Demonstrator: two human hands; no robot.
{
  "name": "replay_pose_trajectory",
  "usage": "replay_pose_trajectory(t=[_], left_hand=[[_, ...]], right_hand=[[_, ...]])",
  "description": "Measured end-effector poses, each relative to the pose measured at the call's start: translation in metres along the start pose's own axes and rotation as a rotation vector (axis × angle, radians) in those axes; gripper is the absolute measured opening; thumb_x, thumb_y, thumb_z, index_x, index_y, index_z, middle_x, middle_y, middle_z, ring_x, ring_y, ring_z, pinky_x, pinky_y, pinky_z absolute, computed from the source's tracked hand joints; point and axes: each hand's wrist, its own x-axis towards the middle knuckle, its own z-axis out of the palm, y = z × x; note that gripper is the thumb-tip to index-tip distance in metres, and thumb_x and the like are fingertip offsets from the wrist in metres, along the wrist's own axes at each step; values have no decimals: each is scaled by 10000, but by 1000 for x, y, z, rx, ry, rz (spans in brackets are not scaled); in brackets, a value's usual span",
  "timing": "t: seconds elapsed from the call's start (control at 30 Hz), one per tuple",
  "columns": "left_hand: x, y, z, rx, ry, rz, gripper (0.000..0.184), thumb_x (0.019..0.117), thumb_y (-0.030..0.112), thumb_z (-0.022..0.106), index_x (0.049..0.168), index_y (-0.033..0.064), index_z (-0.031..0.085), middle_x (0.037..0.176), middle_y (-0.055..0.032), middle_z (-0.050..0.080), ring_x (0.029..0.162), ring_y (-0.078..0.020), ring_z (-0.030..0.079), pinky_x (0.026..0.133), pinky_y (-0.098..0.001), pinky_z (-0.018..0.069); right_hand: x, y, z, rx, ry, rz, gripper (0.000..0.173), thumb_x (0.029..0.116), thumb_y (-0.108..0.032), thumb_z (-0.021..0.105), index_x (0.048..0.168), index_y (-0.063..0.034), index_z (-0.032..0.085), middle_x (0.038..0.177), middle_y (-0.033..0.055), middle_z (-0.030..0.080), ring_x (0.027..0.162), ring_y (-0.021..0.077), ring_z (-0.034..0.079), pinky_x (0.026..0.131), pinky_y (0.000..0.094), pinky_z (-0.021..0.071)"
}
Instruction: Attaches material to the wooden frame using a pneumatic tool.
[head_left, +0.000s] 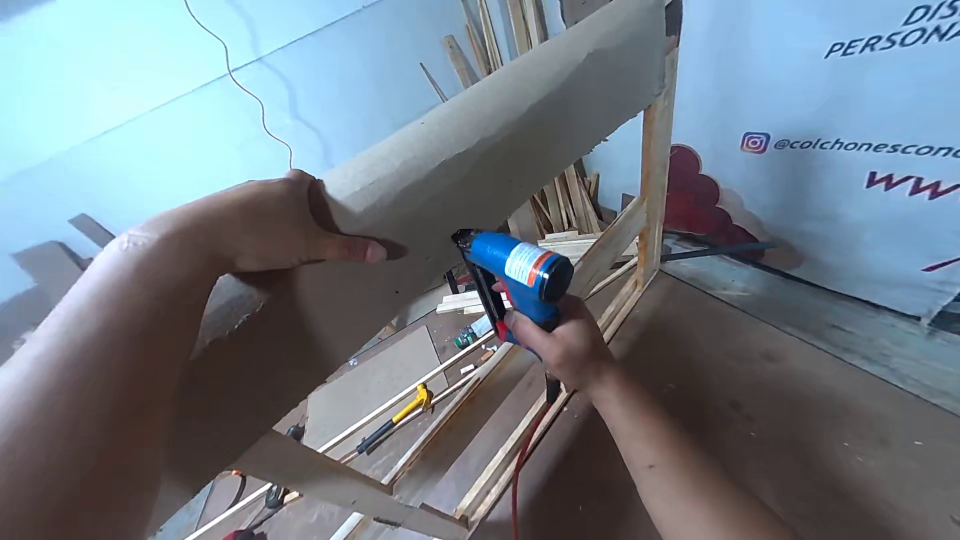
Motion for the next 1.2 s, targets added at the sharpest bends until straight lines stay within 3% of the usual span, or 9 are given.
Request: replay_pose_trajectory(t=[0.07, 0.17, 0.23, 0.53, 0.73, 0.87, 1.03, 1.1, 1.2], left_hand=[[14, 21, -7, 4, 46, 52, 1005, 694, 856, 689, 1184, -20, 643, 928, -231, 691, 893, -418, 683, 769, -683, 522], [44, 56, 0, -8, 35, 31, 1145, 642, 773, 814, 1426, 11, 472, 1144, -267, 662, 1094, -462, 636, 898, -733, 479], [46, 60, 6, 10, 60, -8, 1170, 619, 742, 851, 1472, 60, 430, 1140, -266, 661, 1087, -472, 635, 872, -735, 481], [47, 64, 12, 91, 91, -36, 1116, 661, 741, 828, 1400, -5, 450, 1042, -292, 650, 1002, -505, 642, 792, -729, 492], [48, 66, 10, 92, 94, -58, 1156, 612, 782, 827, 1416, 42, 452, 1039, -283, 658, 990, -500, 649, 783, -734, 497], [48, 66, 10, 88, 89, -81, 1124, 638, 759, 829, 1422, 54, 441, 1005, -283, 657, 960, -502, 651, 765, -732, 492], [47, 68, 10, 79, 95, -72, 1123, 615, 764, 838, 1411, 70, 455, 971, -261, 661, 932, -485, 657, 747, -720, 502], [48, 67, 10, 74, 91, -82, 1138, 609, 774, 835, 1426, 83, 447, 976, -259, 665, 939, -488, 657, 751, -723, 500], [47, 65, 11, 70, 85, -78, 1145, 610, 778, 832, 1438, 91, 439, 974, -257, 666, 930, -486, 659, 744, -724, 501]], right_hand=[[2, -2, 0, 4, -26, 3, 185, 877, -356, 705, 959, -191, 722, 740, -53, 702, 611, 76, 667, 530, 306, 581], [1, -4, 10, -54, -43, -14, 158, 872, -333, 692, 957, -202, 715, 710, -88, 677, 589, 29, 639, 505, 264, 554], [2, -4, 16, -100, -24, -38, 142, 871, -331, 694, 937, -206, 705, 676, -108, 652, 560, 2, 614, 476, 238, 528], [16, -9, 8, -174, -70, 32, 144, 873, -299, 693, 982, -209, 719, 714, -102, 664, 604, -1, 624, 518, 248, 532], [18, 4, -14, -75, -35, -1, 160, 875, -298, 708, 990, -190, 732, 757, -79, 699, 641, 27, 660, 552, 269, 578], [28, 9, -19, -167, -58, 26, 148, 871, -293, 683, 982, -208, 732, 745, -100, 685, 637, -7, 642, 547, 243, 550], [26, 18, -25, 26, -24, -31, 133, 888, -250, 702, 985, -164, 728, 781, -52, 717, 658, 55, 681, 568, 284, 596], [29, 19, -30, 88, -6, -18, 191, 896, -250, 700, 1054, -147, 736, 770, -18, 715, 618, 106, 675, 546, 325, 600], [38, 20, -32, 39, -15, 18, 199, 887, -273, 678, 1048, -175, 740, 747, -40, 703, 615, 83, 667, 543, 308, 585]])
